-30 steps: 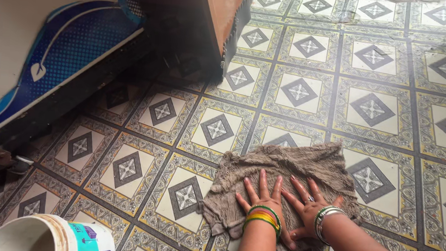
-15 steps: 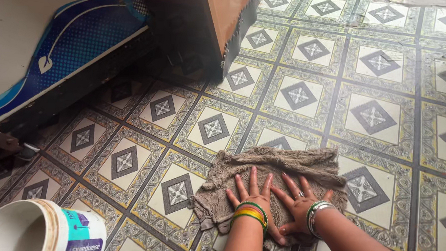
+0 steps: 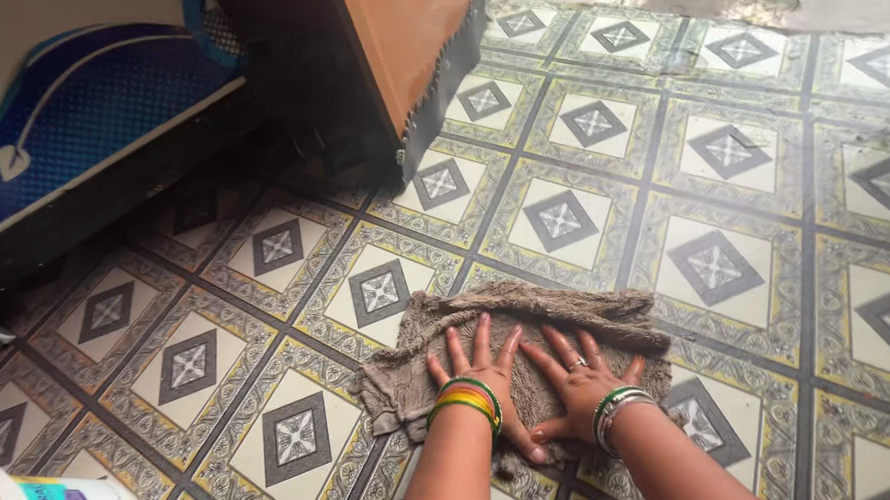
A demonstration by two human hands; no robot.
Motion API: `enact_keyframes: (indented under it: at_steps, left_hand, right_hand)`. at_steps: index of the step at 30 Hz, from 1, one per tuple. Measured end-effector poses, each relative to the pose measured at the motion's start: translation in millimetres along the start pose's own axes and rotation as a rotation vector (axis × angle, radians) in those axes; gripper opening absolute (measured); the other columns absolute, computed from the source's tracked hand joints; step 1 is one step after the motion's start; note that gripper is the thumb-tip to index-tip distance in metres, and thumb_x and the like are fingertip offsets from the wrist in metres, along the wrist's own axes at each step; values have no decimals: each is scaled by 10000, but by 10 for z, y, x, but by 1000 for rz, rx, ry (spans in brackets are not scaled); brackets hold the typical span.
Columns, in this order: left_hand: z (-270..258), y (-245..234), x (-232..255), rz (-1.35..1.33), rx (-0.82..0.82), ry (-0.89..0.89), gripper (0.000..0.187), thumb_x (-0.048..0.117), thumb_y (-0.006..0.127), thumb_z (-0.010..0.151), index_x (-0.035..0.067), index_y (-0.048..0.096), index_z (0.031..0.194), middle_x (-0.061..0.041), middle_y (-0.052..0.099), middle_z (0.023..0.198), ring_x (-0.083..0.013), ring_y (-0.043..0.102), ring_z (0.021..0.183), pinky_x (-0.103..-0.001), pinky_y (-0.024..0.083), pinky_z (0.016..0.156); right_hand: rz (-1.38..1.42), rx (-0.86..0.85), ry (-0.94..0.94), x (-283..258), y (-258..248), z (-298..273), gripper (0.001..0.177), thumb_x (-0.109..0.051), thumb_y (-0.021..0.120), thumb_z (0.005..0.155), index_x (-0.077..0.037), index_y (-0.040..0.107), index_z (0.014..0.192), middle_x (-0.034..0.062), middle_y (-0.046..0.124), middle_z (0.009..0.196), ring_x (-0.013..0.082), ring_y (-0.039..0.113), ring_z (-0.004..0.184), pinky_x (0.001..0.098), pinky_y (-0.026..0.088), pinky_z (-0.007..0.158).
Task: The person scrubs the tiled floor by hand using a damp cloth and periodically rinses the cloth in a white bucket of water.
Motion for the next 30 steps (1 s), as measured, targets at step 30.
enact_keyframes:
  at_steps: [30]
  left_hand:
    - [145, -38, 462, 17, 4, 89, 1782, 588, 1008, 335, 301, -162, 1648, -146, -297, 1697, -546, -245, 1510, -823, -26, 1132]
  right_hand:
    - [-30, 59, 60, 434, 79, 114, 1155, -826, 671, 747, -554, -76, 1584, -139, -240, 1711, 304, -163, 1597, 856, 71, 1103]
Point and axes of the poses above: each hand's wrist, its own z-axis towards the middle knuckle, its own y-axis out of the palm, x = y × z, the point moved 6 cm from there along z, towards the middle knuckle
